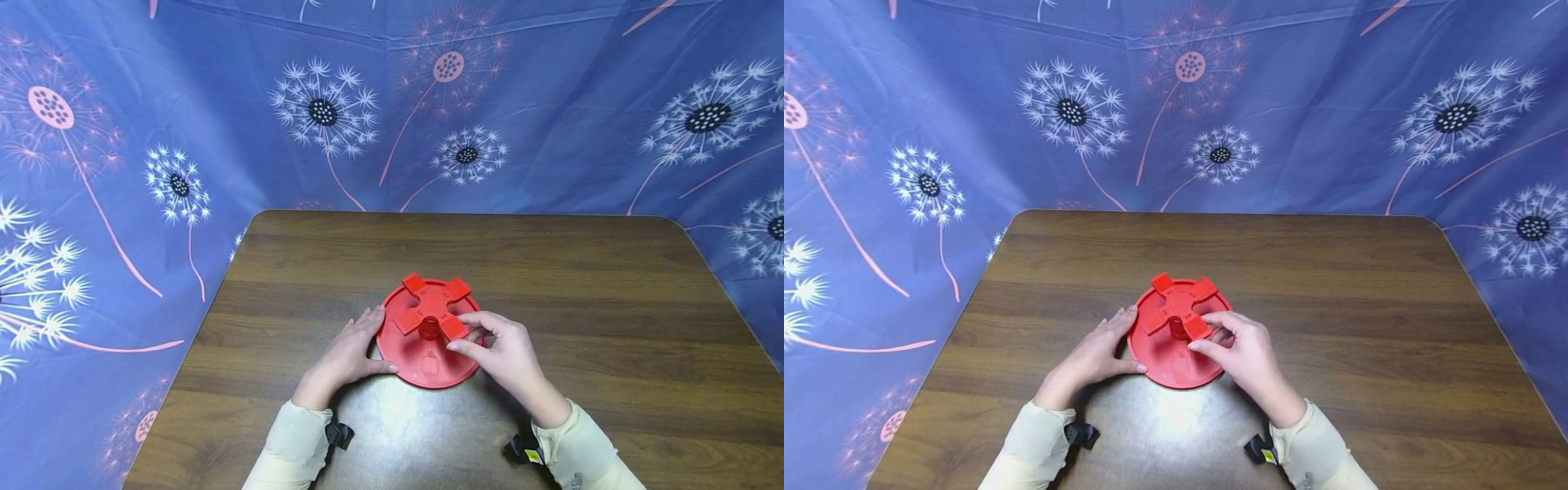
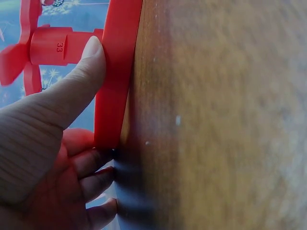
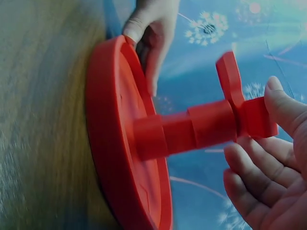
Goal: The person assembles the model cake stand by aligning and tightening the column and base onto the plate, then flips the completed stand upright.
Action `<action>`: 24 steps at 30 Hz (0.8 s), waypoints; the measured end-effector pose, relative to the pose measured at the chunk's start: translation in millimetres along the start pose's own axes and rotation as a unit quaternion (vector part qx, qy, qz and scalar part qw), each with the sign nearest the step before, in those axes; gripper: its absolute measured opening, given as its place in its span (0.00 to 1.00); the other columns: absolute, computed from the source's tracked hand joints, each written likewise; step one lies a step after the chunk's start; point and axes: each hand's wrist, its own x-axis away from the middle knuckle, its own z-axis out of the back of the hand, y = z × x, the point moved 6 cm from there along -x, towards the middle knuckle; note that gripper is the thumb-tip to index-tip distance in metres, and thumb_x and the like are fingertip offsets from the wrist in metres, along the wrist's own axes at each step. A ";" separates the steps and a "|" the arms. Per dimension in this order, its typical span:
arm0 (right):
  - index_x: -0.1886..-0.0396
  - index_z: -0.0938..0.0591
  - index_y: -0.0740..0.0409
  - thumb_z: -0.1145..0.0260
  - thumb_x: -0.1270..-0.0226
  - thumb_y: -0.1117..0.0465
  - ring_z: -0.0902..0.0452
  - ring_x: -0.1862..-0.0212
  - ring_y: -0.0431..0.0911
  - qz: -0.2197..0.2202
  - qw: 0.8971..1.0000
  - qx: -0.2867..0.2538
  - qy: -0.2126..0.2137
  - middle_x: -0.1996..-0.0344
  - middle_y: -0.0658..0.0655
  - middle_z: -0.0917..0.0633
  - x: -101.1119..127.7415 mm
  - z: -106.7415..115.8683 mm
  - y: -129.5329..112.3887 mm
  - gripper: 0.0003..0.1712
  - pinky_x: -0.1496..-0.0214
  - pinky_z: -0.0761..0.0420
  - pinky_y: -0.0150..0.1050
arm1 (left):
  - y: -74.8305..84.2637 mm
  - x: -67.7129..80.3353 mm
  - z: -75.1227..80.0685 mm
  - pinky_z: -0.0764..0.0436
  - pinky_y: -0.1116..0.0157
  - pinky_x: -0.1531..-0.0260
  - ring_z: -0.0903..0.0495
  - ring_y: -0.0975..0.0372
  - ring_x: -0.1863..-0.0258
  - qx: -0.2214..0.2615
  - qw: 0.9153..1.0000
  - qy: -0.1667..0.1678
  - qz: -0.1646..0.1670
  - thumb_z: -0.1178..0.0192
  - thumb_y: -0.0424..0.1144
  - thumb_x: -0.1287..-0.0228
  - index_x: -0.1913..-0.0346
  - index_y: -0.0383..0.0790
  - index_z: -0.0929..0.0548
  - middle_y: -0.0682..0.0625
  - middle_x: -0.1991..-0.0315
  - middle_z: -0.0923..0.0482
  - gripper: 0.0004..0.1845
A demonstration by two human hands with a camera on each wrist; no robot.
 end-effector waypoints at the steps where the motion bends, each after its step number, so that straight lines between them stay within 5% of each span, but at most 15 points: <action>1: 0.60 0.13 0.54 0.16 0.61 0.63 0.21 0.75 0.35 0.005 1.000 0.009 0.004 0.76 0.43 0.17 0.2 -1.7 -2.3 0.23 0.72 0.19 0.32 | 0.1 -0.1 0.1 0.48 0.49 0.28 0.48 0.49 0.26 0.000 1.000 0.002 -0.003 0.26 0.58 0.53 0.25 0.34 0.43 0.43 0.25 0.45 0.57; 15: 0.59 0.14 0.53 0.15 0.64 0.53 0.24 0.73 0.34 0.050 0.996 0.070 0.016 0.69 0.44 0.16 3.9 -15.6 -15.5 0.28 0.70 0.20 0.23 | -2.0 0.6 -1.9 0.49 0.49 0.28 0.48 0.51 0.25 0.006 1.000 -0.001 0.006 0.26 0.59 0.53 0.25 0.37 0.43 0.46 0.25 0.45 0.57; 20: 0.67 0.13 0.52 0.17 0.59 0.59 0.26 0.77 0.34 0.078 0.991 0.074 0.075 0.76 0.44 0.17 1.9 5.9 -13.9 0.17 0.75 0.25 0.25 | -2.9 0.1 -1.7 0.49 0.50 0.28 0.48 0.51 0.25 0.002 1.000 0.000 0.007 0.26 0.59 0.53 0.25 0.37 0.43 0.46 0.25 0.45 0.57; 24: 0.69 0.13 0.55 0.22 0.52 0.64 0.26 0.77 0.34 0.048 0.988 0.085 0.123 0.78 0.44 0.19 -5.6 24.2 -3.8 0.10 0.74 0.27 0.23 | -2.4 -0.7 -1.1 0.49 0.50 0.28 0.48 0.51 0.25 0.001 1.000 0.000 0.006 0.26 0.60 0.53 0.25 0.37 0.43 0.46 0.25 0.45 0.58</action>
